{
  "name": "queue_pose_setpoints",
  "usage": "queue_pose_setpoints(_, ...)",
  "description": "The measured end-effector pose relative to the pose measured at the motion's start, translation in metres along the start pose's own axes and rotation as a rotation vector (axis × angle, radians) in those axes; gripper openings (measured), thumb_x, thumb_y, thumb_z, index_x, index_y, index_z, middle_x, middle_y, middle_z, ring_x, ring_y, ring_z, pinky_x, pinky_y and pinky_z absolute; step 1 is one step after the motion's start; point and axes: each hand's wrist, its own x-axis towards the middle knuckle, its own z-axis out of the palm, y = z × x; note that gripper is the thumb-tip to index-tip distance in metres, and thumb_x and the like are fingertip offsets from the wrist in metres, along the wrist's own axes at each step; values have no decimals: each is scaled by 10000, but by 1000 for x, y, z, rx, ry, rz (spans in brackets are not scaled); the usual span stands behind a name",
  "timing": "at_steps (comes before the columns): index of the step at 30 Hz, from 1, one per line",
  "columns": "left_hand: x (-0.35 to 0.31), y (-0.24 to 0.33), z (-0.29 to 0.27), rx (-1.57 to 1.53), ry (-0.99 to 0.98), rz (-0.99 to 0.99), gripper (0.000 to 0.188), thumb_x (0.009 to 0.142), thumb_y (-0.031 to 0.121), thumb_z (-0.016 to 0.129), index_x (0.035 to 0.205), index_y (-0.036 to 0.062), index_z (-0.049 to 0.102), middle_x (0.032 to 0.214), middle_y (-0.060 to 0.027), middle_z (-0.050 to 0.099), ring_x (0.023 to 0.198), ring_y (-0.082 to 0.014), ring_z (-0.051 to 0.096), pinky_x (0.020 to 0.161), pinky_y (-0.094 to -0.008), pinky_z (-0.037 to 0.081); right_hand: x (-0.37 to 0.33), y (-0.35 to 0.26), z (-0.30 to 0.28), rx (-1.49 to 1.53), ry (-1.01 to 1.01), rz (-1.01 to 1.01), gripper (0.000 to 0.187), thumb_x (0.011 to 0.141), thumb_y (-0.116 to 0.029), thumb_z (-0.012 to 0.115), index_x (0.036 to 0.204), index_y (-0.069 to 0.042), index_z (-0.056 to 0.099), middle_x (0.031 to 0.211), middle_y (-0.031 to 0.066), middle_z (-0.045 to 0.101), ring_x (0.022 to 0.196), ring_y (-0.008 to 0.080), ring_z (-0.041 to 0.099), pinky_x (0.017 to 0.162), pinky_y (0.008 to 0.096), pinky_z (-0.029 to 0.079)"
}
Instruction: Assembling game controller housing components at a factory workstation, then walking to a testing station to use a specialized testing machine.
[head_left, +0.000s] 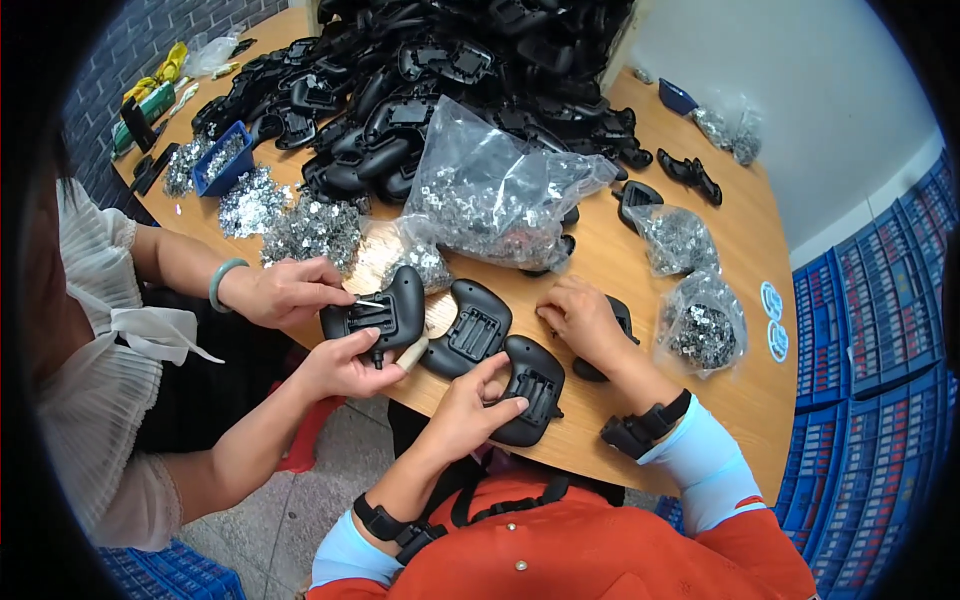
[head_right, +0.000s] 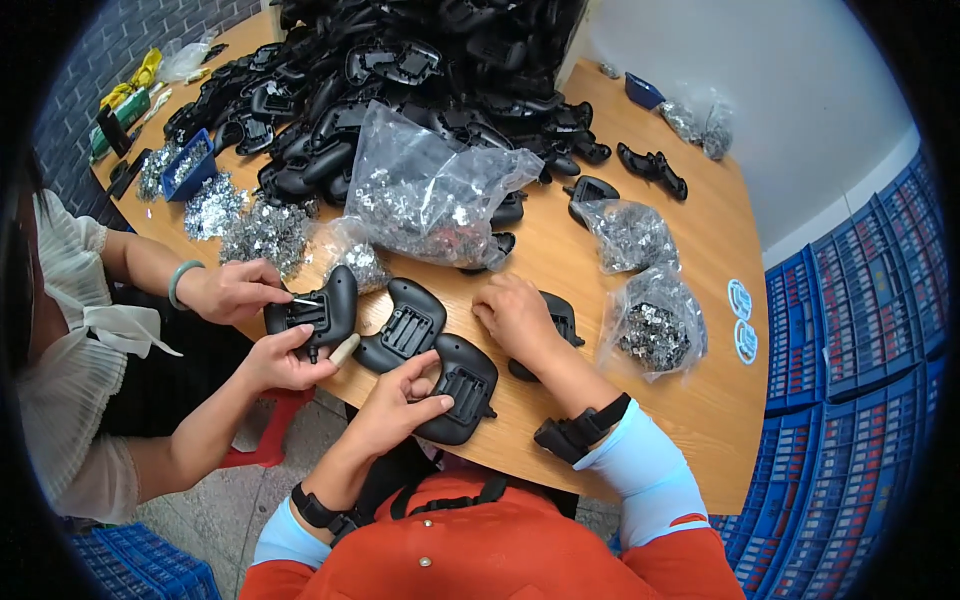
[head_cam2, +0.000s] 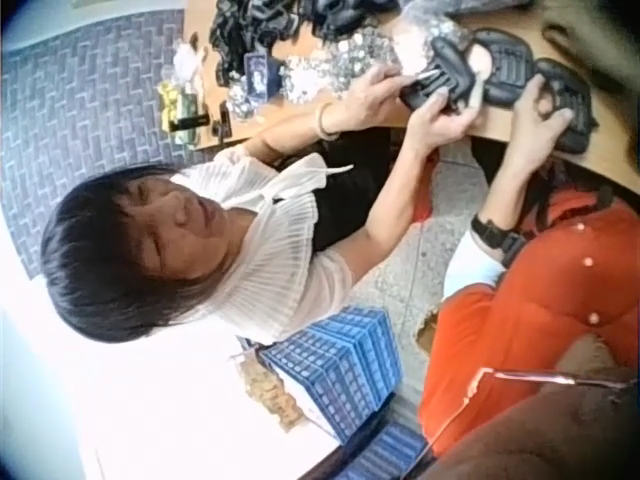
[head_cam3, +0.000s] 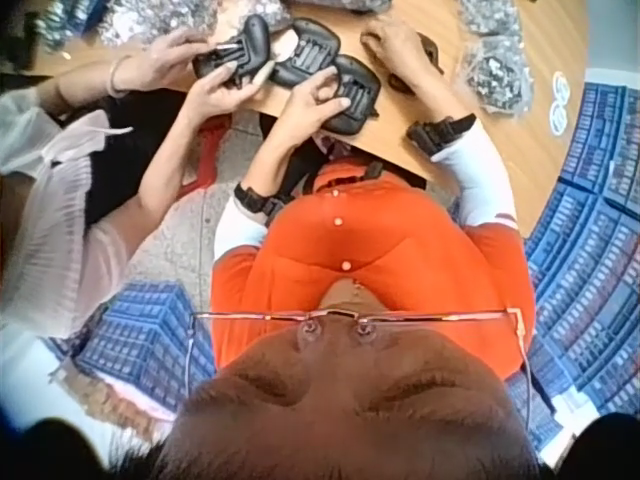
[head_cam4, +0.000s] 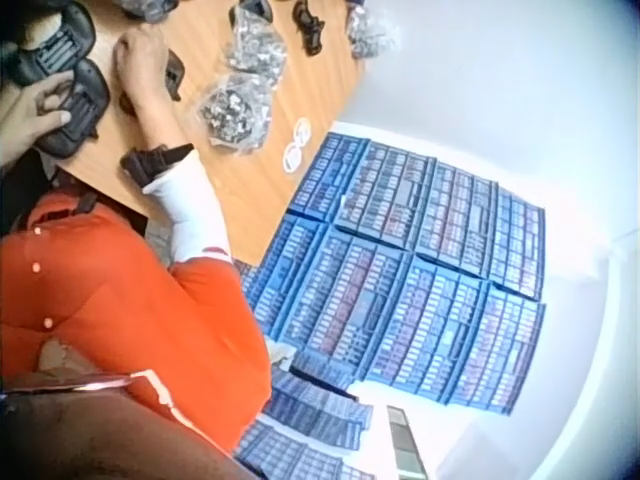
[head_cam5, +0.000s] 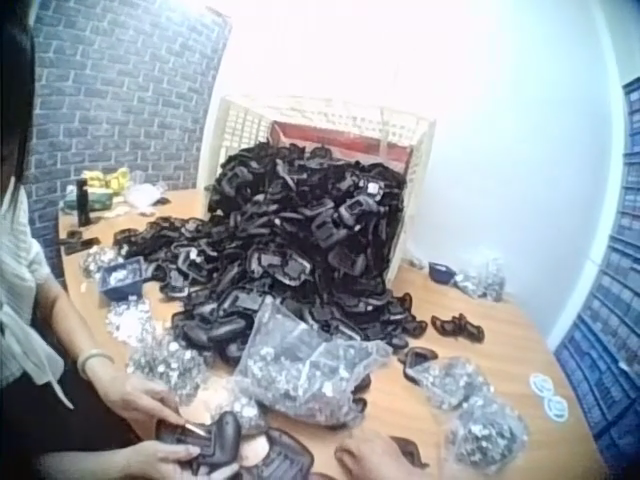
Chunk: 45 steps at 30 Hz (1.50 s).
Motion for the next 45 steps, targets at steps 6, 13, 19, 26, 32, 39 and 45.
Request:
queue_pose_setpoints(6, 0, 2, -2, -12, 14, -11, 661, 849, -13, 613, 1412, -53, 268, 1018, -110, 648, 910, -126, 615, 777, -241, 500, -16, -52, -44, 416, -139, 159, 73, 798, -72, 665, 835, -10, 653, 818, 78, 634, 712, 166, 630, 634, 284, 494)
queue_pose_setpoints(13, 2, 0, -4, 19, 12, 9, 647, 848, -12, 617, 1405, -55, 289, 988, -89, 649, 881, -100, 603, 751, -225, 492, -42, -53, -33, 497, -133, 112, 123, 754, 8, 692, 855, 10, 622, 822, 80, 629, 721, 163, 633, 647, 265, 517)
queue_pose_setpoints(19, 0, -2, -5, 57, 19, 19, 658, 850, 1, 624, 1404, -68, 277, 991, -85, 645, 878, -94, 598, 740, -212, 481, -47, -52, -27, 448, -82, -19, 150, 739, 16, 694, 859, -9, 607, 821, 98, 612, 725, 225, 626, 630, 298, 501)
queue_pose_setpoints(26, 0, -4, -5, 60, 17, 27, 658, 850, 7, 625, 1401, -73, 274, 983, -85, 640, 882, -96, 596, 736, -211, 479, -51, -55, -22, 336, 1, -133, 164, 731, 24, 675, 865, -26, 595, 819, 116, 596, 757, 293, 609, 646, 343, 490)
queue_pose_setpoints(32, 2, -5, -5, 48, 16, 20, 663, 849, 2, 622, 1403, -77, 267, 993, -99, 642, 884, -106, 602, 745, -220, 487, -54, -56, -19, 299, 3, -79, 167, 729, 10, 686, 859, -30, 589, 792, 115, 566, 736, 299, 592, 629, 360, 477)
queue_pose_setpoints(39, 2, -5, -5, 37, 16, 16, 659, 847, -12, 619, 1402, -77, 270, 1001, -102, 643, 882, -102, 603, 741, -216, 487, -55, -60, -18, 272, 17, -84, 162, 731, 8, 685, 860, -32, 597, 785, 111, 558, 733, 291, 588, 627, 362, 475)
queue_pose_setpoints(45, 2, -5, -4, 41, 20, 24, 652, 846, -16, 616, 1401, -76, 277, 1001, -101, 644, 882, -98, 602, 741, -210, 484, -54, -60, -20, 245, 32, -113, 162, 733, 9, 683, 866, -30, 601, 805, 113, 571, 749, 289, 592, 637, 360, 479)
